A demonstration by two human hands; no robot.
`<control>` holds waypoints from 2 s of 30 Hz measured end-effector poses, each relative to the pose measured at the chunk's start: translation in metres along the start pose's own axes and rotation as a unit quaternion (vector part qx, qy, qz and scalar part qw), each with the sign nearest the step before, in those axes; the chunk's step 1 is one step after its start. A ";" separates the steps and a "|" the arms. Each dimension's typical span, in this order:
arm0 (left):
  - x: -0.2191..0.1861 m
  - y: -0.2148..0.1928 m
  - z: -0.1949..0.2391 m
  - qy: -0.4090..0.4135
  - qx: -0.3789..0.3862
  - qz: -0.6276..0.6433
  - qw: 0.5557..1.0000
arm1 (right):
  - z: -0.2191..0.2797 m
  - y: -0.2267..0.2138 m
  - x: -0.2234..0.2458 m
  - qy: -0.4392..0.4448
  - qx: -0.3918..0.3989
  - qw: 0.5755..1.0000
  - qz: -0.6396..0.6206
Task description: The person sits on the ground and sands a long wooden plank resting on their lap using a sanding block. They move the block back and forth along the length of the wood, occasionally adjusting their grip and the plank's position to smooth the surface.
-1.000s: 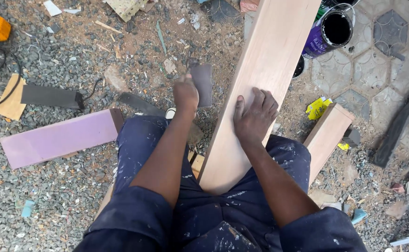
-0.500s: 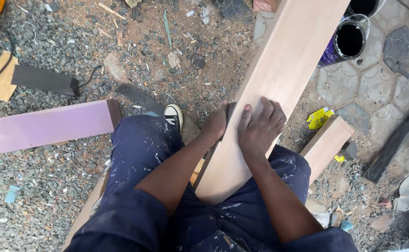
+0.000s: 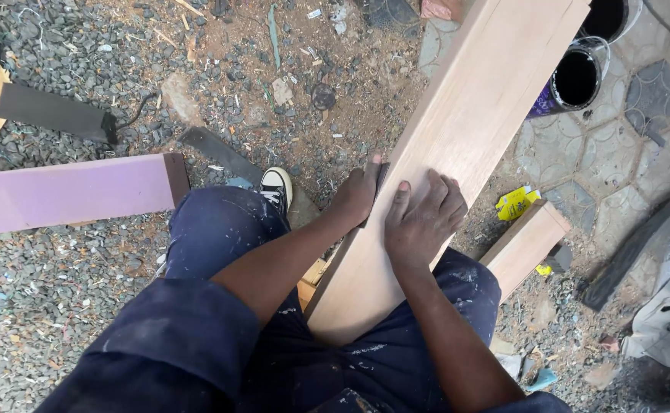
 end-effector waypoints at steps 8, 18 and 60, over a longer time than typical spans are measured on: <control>-0.039 -0.007 -0.028 0.025 -0.022 0.014 0.999 | -0.005 0.001 0.002 0.004 -0.001 1.000 -0.005; -0.011 -0.011 0.012 0.008 0.003 -0.074 0.997 | -0.001 0.002 -0.002 -0.005 -0.008 1.000 0.004; 0.037 0.008 -0.018 0.017 -0.044 0.029 0.998 | -0.001 0.000 0.004 -0.008 -0.012 1.000 -0.006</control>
Point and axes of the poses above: each hand's wrist, its own z-axis away from the middle knuckle, its own y-axis out of the palm, x = y × z, the point moved 8 cm from there along -z, towards the middle knuckle, and after that the axes turned 2 degrees about y, right-handed, at the moved point
